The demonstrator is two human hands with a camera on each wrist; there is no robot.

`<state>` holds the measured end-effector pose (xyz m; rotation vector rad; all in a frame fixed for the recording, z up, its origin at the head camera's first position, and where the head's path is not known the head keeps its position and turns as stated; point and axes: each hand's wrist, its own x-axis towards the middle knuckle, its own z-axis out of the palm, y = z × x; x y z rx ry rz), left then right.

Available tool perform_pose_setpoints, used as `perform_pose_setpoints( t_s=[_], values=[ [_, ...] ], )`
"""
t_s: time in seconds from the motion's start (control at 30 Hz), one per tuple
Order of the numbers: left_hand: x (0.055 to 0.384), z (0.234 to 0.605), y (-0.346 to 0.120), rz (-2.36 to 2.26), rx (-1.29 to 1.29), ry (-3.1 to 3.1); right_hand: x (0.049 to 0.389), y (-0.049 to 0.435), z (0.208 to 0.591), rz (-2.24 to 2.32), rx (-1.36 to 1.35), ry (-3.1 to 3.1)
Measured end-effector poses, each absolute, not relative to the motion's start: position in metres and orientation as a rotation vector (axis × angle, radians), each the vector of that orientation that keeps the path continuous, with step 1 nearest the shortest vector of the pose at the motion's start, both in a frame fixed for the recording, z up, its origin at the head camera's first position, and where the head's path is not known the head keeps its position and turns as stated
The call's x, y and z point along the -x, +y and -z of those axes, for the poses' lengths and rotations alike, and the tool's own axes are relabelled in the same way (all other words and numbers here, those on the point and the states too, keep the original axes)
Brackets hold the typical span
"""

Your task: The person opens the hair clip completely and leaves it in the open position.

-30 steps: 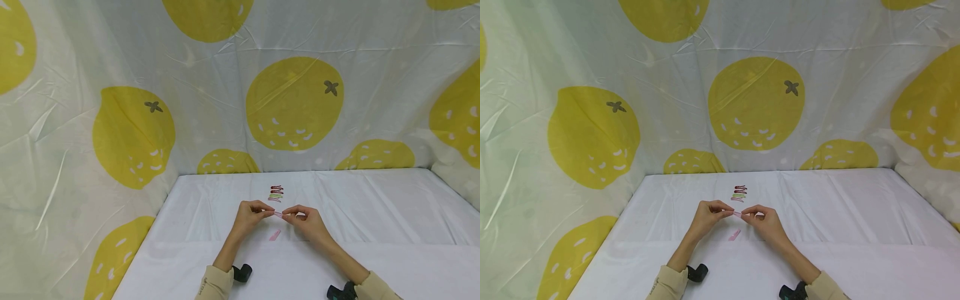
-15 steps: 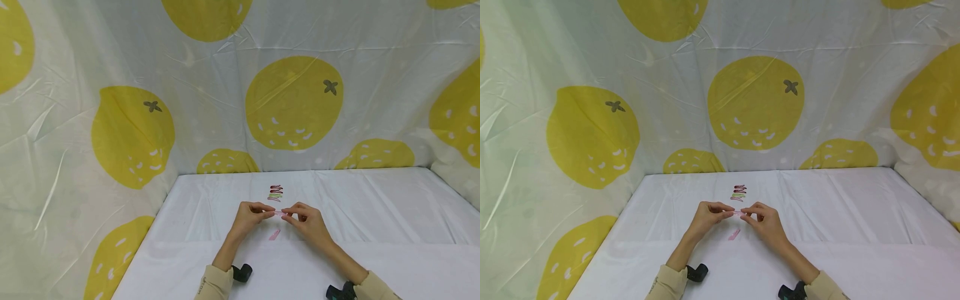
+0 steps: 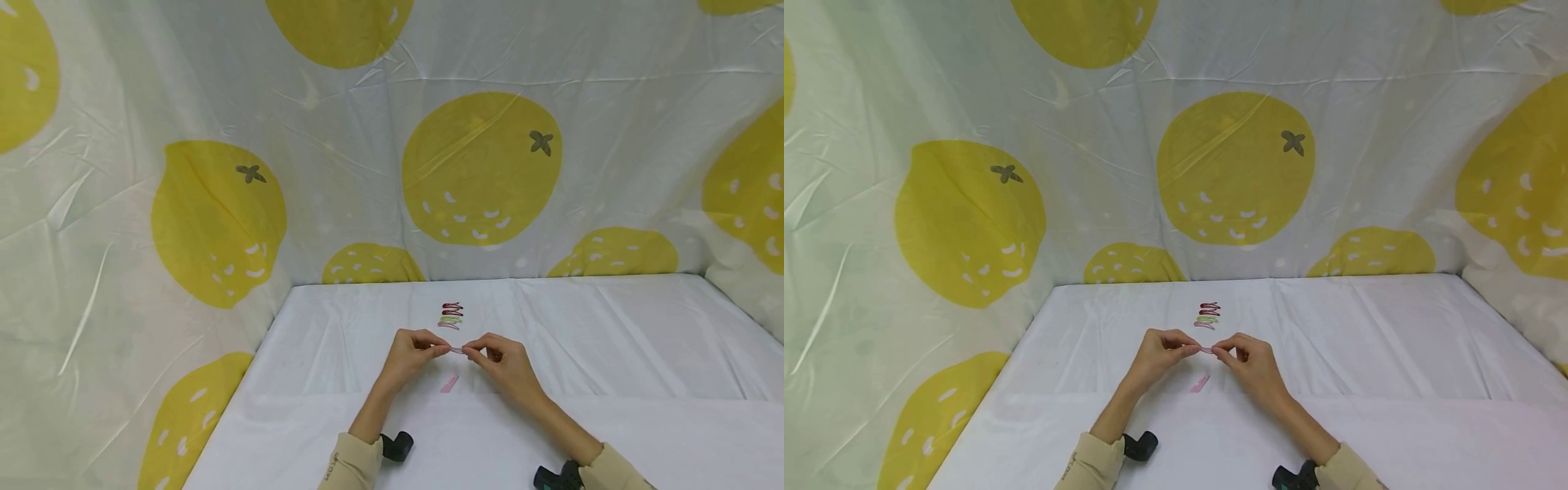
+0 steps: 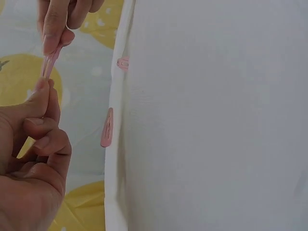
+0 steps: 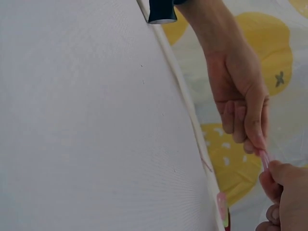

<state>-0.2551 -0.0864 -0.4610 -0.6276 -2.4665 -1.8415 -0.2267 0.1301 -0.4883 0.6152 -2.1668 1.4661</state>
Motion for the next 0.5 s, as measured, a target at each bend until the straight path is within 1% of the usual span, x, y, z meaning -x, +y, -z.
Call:
perform_pose_setpoints(
  t_s=[0.3, 0.5],
  values=[
    [0.25, 0.458, -0.078, 1.669, 0.55, -2.454, 0.226, 0.126, 0.49, -1.426, -0.557, -2.217],
    [0.249, 0.46, -0.074, 1.577, 0.569, -2.435, 0.222, 0.121, 0.489, -1.396, -0.466, -2.284]
  ],
)
